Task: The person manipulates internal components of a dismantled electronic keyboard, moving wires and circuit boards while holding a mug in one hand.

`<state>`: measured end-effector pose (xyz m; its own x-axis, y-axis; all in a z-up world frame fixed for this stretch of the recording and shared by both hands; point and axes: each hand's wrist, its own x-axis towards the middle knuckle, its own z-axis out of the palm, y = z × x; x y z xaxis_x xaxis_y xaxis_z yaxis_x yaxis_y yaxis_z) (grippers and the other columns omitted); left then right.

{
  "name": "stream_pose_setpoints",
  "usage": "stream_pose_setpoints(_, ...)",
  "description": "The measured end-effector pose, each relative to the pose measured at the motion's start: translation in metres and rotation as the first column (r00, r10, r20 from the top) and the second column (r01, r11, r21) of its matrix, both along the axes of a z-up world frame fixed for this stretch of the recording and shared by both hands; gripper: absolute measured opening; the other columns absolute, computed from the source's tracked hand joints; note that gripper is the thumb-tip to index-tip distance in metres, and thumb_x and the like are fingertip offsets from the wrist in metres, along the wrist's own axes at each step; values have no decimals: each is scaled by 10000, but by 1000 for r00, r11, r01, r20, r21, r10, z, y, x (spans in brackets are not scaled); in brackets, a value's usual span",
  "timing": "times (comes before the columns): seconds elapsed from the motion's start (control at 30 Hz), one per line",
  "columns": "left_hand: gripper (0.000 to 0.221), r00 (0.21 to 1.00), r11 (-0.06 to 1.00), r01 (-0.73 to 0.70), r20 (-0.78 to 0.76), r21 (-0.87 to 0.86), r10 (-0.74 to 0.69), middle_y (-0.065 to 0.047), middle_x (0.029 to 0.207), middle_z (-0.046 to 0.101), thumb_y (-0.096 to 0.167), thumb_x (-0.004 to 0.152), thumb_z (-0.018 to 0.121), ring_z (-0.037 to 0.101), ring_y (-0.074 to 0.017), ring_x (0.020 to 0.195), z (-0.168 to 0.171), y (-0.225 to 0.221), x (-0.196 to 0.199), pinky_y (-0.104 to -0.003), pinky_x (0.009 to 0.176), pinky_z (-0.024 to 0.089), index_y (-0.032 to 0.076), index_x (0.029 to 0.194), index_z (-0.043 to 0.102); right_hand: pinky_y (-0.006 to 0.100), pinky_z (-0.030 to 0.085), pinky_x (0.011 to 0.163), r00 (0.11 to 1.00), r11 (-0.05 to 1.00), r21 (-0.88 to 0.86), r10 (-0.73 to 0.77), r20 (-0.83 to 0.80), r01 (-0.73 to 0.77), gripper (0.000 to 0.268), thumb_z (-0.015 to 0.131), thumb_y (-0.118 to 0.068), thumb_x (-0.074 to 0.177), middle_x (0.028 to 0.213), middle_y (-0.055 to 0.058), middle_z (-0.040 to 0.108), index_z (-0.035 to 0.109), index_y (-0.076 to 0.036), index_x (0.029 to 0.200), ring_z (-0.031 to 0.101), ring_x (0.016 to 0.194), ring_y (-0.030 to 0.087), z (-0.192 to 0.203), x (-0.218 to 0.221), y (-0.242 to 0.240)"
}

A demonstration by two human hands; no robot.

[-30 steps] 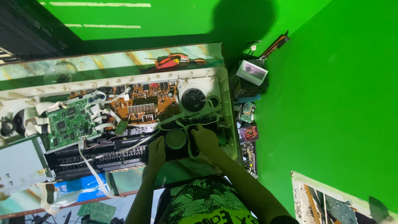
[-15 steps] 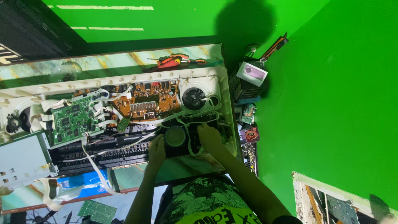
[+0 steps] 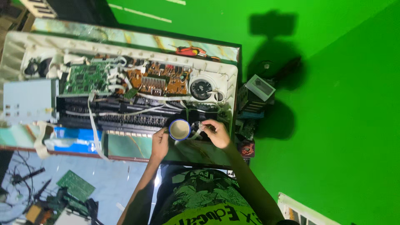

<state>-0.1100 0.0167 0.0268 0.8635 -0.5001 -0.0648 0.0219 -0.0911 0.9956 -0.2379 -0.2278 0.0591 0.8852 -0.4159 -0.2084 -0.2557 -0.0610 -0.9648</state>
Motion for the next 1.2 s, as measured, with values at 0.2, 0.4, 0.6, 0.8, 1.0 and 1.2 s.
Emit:
stream_pose_setpoints(0.2, 264, 998, 998, -57, 23, 22, 56, 30, 659, 433, 134, 1025, 468, 392, -47, 662, -6, 16, -61, -279, 561, 354, 6, 806, 541, 231, 463, 563, 997, 996, -44, 76, -20, -77, 216, 685, -128, 944, 804, -7, 708, 725, -23, 1128, 565, 620, 55, 42, -31, 14)
stream_pose_setpoints(0.4, 305, 993, 992, -118, 14, 48, 117, 12, 641, 379, 133, 1026, 460, 362, -69, 642, -3, 41, -95, -294, 553, 337, 21, 742, 449, 214, 475, 660, 983, 983, -64, 175, 61, -171, 244, 742, -110, 921, 906, 5, 728, 727, -23, 1148, 586, 741, 45, 48, -46, 36)
stream_pose_setpoints(0.6, 317, 981, 981, -193, 10, 28, 192, 5, 631, 416, 144, 1024, 455, 385, -79, 623, 11, 65, -107, -294, 556, 356, 24, 731, 458, 258, 467, 647, 963, 962, -69, 259, -74, -264, 336, 763, -126, 872, 884, 34, 755, 706, -57, 1196, 602, 724, 72, 70, -46, 66)
stream_pose_setpoints(0.8, 326, 972, 973, -233, 48, 8, 232, -12, 628, 449, 150, 1030, 450, 403, -97, 618, 20, 105, -103, -296, 569, 367, 13, 735, 482, 258, 516, 745, 953, 944, -201, 286, 102, -262, 311, 755, -130, 903, 957, 53, 769, 718, -31, 1195, 650, 826, 86, 75, -32, 106)
stream_pose_setpoints(1.0, 328, 966, 966, -258, 13, 16, 258, -15, 633, 475, 171, 1030, 454, 417, -99, 609, 24, 158, -87, -299, 563, 375, 14, 749, 519, 291, 512, 752, 953, 914, -307, 298, 60, -267, 310, 756, -167, 905, 947, 79, 780, 729, -19, 1176, 644, 817, 134, 88, -13, 159)
stream_pose_setpoints(1.2, 341, 961, 960, -274, 54, 50, 272, -6, 621, 470, 181, 1037, 469, 419, -91, 603, 25, 218, -63, -300, 561, 381, 27, 735, 505, 278, 451, 609, 950, 910, -291, 311, 6, -296, 284, 721, -197, 938, 810, 49, 722, 712, -37, 1172, 565, 671, 96, 99, 13, 226)
